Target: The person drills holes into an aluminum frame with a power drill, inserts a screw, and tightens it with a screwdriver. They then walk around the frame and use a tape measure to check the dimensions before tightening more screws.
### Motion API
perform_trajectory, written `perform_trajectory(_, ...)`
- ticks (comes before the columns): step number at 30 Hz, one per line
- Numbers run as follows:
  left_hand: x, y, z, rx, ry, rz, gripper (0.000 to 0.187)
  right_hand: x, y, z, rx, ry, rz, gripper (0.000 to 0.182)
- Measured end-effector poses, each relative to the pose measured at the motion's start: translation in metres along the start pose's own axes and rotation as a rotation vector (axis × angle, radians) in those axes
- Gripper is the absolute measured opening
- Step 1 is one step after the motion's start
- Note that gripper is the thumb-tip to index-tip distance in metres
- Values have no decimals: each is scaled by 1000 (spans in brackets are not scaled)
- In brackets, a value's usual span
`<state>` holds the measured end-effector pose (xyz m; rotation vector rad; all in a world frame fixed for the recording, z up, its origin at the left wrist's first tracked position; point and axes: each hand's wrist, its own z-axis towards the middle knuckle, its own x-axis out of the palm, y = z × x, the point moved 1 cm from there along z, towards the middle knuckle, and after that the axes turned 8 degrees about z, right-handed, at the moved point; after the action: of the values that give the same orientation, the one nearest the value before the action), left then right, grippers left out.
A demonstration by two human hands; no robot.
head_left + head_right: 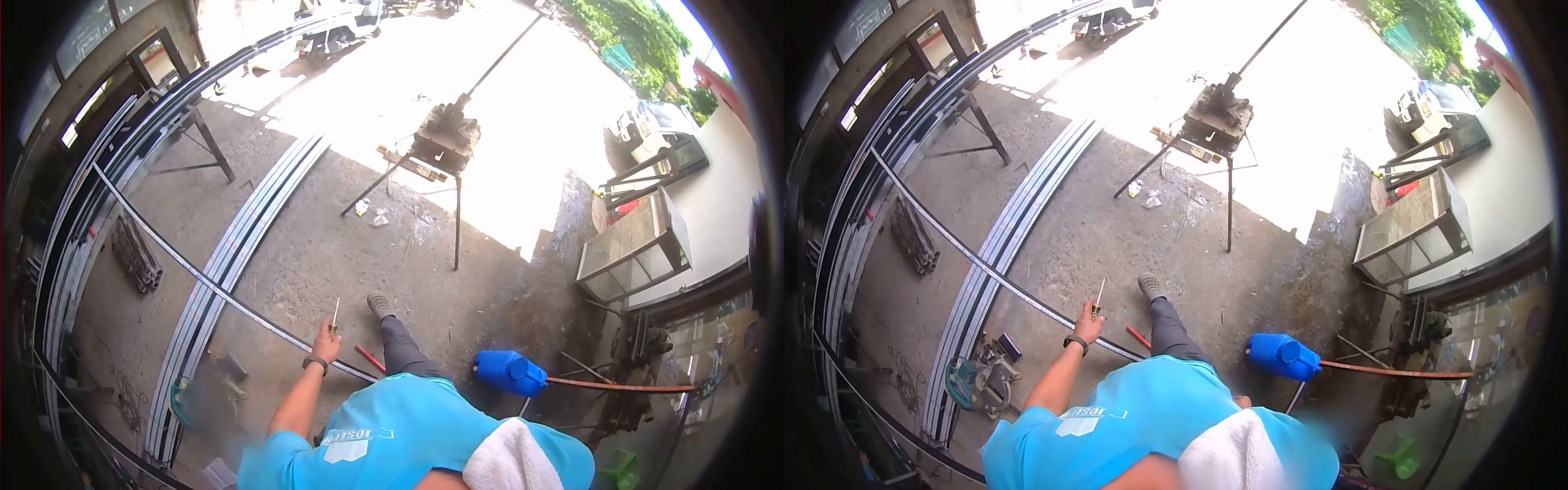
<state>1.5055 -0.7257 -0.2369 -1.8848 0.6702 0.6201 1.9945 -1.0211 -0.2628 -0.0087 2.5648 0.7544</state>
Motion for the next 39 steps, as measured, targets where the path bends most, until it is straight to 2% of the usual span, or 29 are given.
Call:
perform_trajectory(2,11,-4,69,-90,238,-121,43,21,94,77,-130,51,-167,23)
perform_trajectory(3,11,-15,100,-82,255,-142,37,31,154,119,-194,68,-254,30)
perform_trajectory(4,-2,-36,115,-80,290,-145,32,51,190,177,-13,96,84,36)
perform_trajectory(5,-23,-49,121,-80,339,-144,27,64,260,205,-4,159,130,40)
perform_trajectory(6,-46,-66,136,-34,305,-178,26,76,359,194,-50,165,63,42)
perform_trajectory(8,-83,-105,164,72,232,-265,24,114,485,225,-226,448,98,40)
perform_trajectory(9,-100,-120,178,47,200,-315,25,135,553,215,-315,572,18,38)
perform_trajectory(10,-120,-130,191,24,172,-361,27,158,613,204,-420,692,-62,34)
perform_trajectory(13,-152,-137,247,27,29,-533,27,249,745,167,-481,1092,-66,28)
perform_trajectory(16,-202,-166,289,-3,-120,-742,25,352,817,137,-509,1386,-90,27)
perform_trajectory(18,-229,-154,332,-52,-195,-833,23,417,857,121,-635,1447,-227,26)
perform_trajectory(21,-295,-121,390,-134,-278,-946,18,520,899,128,-531,1472,-20,34)
perform_trajectory(25,-391,-92,463,-134,-319,-1011,12,613,976,119,-293,1530,-55,40)
perform_trajectory(27,-440,-88,490,-122,-344,-986,11,645,1018,104,-214,1575,6,42)
perform_trajectory(28,-461,-89,502,-131,-368,-963,8,661,1036,106,-346,1587,-137,44)
perform_trajectory(31,-507,-74,535,-133,-459,-968,9,685,1109,73,-384,1494,-272,50)
perform_trajectory(32,-526,-75,541,-132,-469,-908,10,700,1124,70,-370,1521,-333,61)
perform_trajectory(35,-552,-37,564,-30,-464,-743,10,742,1161,50,-267,1616,-359,72)
perform_trajectory(37,-568,-25,582,25,-488,-619,10,787,1177,49,-299,1743,-418,79)
perform_trajectory(39,-608,-30,596,20,-541,-537,10,838,1189,47,-120,1830,-333,65)
